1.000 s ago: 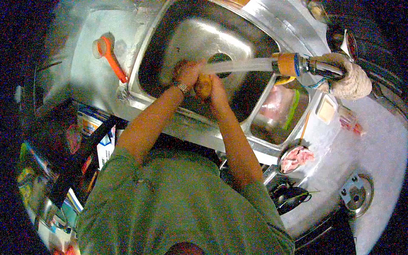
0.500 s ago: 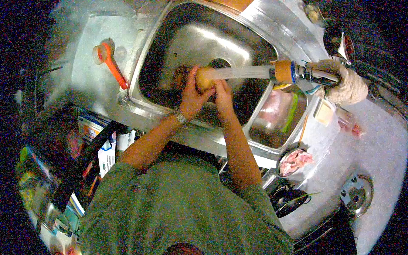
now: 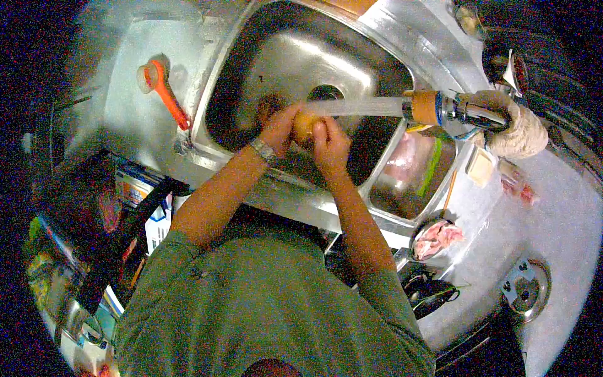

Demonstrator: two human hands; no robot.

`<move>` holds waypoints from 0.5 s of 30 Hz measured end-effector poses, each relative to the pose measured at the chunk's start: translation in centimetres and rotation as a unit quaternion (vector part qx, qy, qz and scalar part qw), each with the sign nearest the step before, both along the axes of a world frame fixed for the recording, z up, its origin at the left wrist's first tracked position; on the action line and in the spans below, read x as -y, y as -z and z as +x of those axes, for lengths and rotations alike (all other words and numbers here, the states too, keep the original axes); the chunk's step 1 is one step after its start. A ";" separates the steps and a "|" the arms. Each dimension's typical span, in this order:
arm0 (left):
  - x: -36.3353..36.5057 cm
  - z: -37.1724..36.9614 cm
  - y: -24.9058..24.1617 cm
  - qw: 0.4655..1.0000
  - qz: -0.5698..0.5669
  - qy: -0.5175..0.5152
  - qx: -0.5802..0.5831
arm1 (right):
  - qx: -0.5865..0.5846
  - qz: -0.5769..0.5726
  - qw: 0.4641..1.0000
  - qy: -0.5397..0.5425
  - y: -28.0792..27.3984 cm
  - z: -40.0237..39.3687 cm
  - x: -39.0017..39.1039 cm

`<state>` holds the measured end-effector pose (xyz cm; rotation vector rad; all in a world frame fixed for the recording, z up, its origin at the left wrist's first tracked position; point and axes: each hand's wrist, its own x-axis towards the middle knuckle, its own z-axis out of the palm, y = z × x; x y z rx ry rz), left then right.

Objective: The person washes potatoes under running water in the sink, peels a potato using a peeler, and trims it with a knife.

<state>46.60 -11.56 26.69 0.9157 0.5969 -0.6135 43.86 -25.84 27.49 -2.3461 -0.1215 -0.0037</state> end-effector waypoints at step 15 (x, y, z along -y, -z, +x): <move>0.5 0.5 1.4 0.987 0.153 0.008 0.057 | -0.132 0.230 0.952 0.155 4.9 -1.5 -2.7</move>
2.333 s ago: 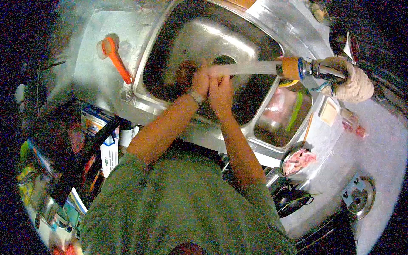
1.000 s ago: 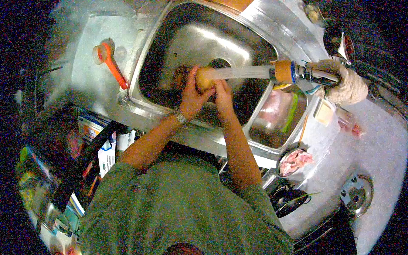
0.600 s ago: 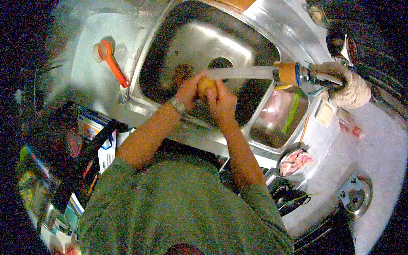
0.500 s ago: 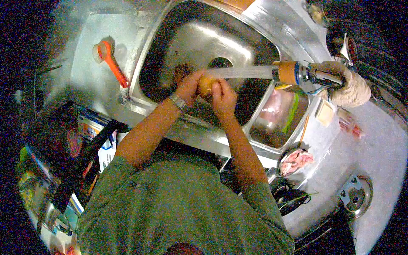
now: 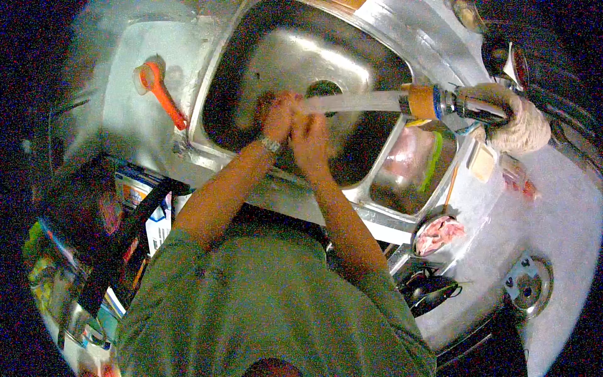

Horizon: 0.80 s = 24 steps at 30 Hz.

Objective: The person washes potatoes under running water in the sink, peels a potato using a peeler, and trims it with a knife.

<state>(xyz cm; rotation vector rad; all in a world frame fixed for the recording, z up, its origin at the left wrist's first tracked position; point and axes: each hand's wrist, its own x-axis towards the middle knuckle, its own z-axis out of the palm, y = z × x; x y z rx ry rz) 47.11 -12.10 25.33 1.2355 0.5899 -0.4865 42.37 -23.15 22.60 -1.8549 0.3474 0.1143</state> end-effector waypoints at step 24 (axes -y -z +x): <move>-0.5 -2.2 0.6 0.920 0.326 0.018 0.216 | -0.279 0.200 0.935 -0.088 -4.1 5.8 1.1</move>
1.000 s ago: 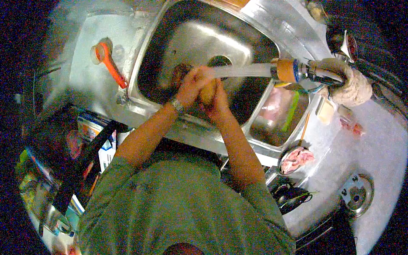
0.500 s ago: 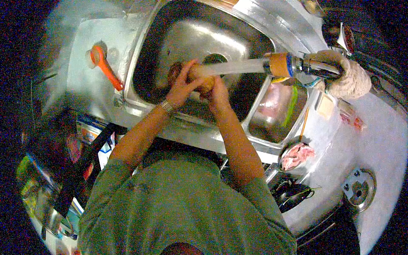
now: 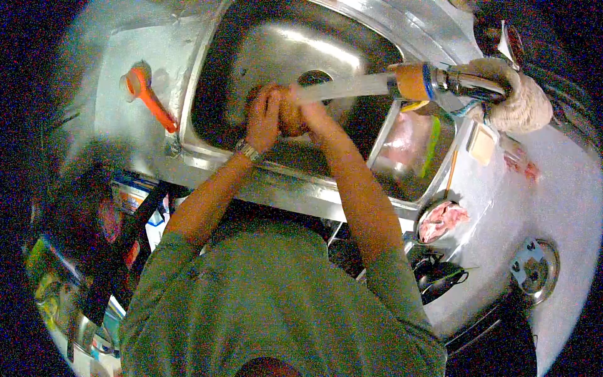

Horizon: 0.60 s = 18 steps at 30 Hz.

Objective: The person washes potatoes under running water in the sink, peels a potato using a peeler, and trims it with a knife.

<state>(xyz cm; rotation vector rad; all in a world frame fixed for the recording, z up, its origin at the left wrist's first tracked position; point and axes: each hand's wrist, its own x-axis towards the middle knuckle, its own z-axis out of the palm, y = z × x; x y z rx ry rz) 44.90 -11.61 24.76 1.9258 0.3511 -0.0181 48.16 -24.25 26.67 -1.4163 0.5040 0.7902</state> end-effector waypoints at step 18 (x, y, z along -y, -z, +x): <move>-1.8 1.1 2.7 0.786 -0.546 -0.130 -0.259 | 0.339 -0.183 0.911 0.145 -12.5 -3.5 6.8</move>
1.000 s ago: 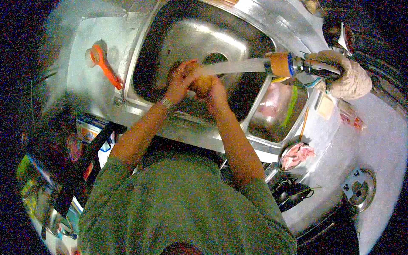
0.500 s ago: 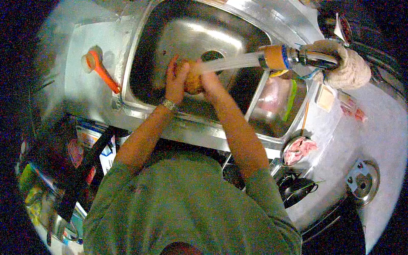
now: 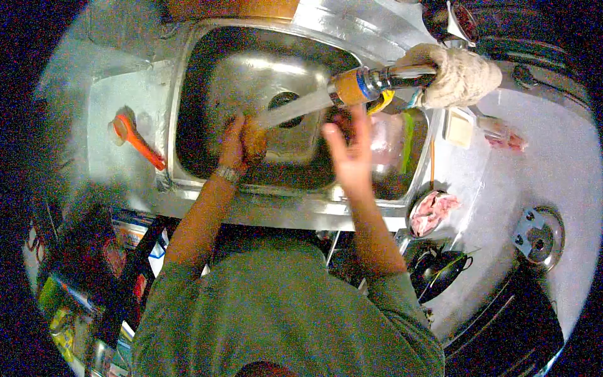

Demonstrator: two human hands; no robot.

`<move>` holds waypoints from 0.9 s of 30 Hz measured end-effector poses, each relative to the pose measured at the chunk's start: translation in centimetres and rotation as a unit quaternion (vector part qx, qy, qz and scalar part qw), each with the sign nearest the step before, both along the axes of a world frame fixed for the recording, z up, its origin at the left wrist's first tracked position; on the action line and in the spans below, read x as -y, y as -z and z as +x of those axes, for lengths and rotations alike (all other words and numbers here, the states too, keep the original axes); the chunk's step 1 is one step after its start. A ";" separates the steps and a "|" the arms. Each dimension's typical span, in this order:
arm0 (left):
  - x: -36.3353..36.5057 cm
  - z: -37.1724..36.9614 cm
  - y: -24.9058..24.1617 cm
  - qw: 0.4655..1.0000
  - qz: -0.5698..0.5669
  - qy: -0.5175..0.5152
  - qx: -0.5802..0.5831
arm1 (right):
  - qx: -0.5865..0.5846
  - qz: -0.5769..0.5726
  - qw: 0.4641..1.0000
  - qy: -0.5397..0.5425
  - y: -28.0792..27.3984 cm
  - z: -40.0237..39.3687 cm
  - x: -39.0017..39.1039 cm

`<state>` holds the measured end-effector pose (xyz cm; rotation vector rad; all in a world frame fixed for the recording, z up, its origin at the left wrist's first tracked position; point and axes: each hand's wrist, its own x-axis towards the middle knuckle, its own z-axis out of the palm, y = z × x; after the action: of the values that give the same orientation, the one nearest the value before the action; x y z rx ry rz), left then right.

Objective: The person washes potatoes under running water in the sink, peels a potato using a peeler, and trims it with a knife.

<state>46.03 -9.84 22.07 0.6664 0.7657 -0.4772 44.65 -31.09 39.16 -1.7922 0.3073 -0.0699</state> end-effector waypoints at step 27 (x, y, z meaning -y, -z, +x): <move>3.0 4.9 1.7 0.997 0.017 -0.061 0.050 | 0.113 -0.147 0.972 -0.143 11.4 3.7 -6.4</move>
<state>50.97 -12.80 20.32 0.6664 0.7157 -0.3183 48.31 -24.70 27.75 -2.0817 -0.1335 -0.1198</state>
